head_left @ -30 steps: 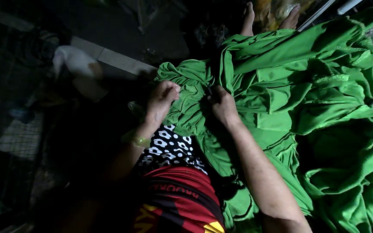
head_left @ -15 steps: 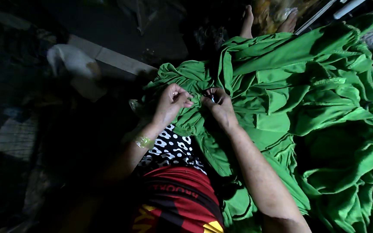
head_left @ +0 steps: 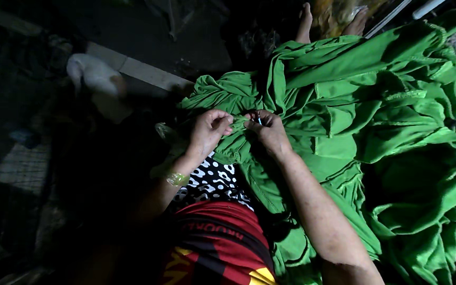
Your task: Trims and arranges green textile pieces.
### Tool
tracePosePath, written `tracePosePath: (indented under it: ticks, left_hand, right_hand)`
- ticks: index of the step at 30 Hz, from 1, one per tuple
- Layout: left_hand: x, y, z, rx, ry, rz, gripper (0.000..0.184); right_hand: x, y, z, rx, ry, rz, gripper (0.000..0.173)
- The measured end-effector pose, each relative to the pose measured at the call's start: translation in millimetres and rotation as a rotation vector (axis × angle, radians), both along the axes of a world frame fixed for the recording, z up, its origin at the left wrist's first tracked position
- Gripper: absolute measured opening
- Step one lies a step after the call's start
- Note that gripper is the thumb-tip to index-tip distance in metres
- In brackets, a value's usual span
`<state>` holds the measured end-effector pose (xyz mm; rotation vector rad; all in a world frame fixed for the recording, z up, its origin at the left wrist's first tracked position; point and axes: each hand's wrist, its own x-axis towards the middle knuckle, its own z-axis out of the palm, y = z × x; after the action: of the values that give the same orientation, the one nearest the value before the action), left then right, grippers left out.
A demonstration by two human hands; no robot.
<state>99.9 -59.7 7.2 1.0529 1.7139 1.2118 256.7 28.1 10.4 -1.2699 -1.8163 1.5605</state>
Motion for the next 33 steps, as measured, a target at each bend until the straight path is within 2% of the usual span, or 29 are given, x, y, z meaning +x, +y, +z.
tracePosePath:
  ticks: [5, 7, 13, 18, 22, 25, 29, 31, 33]
  left_hand:
    - [9, 6, 1, -0.035, 0.247, -0.075, 0.028]
    - [10, 9, -4, -0.055, 0.249, -0.08, 0.028]
    - [-12, 10, -4, -0.166, -0.376, -0.091, 0.015]
    - [-25, 0, -4, -0.139, -0.567, -0.149, 0.021]
    - [-41, -10, -6, 0.04, -0.567, -0.339, 0.029]
    - [-55, -18, 0, 0.166, -0.587, -0.434, 0.031]
    - [-76, -25, 5, 0.151, -0.473, -0.384, 0.032]
    - [-81, -24, 13, 0.103, -0.401, -0.322, 0.034]
    - [-78, -22, 27, 0.057, -0.329, -0.249, 0.028]
  right_hand:
    - [-2, -3, -3, 0.108, -0.02, 0.038, 0.013]
    - [-3, -5, 0, 0.136, -0.065, 0.063, 0.014]
    - [-2, -3, 2, 0.131, -0.157, 0.092, 0.017]
    - [-1, 0, 3, 0.156, -0.219, 0.095, 0.021]
    - [2, 3, 4, 0.206, -0.257, 0.097, 0.021]
    - [3, 4, 6, 0.13, -0.181, 0.076, 0.016]
    - [4, 6, 10, 0.065, -0.137, 0.033, 0.015]
    - [8, 9, 12, 0.156, -0.213, 0.049, 0.019]
    - [11, 10, 13, 0.256, -0.3, 0.084, 0.027]
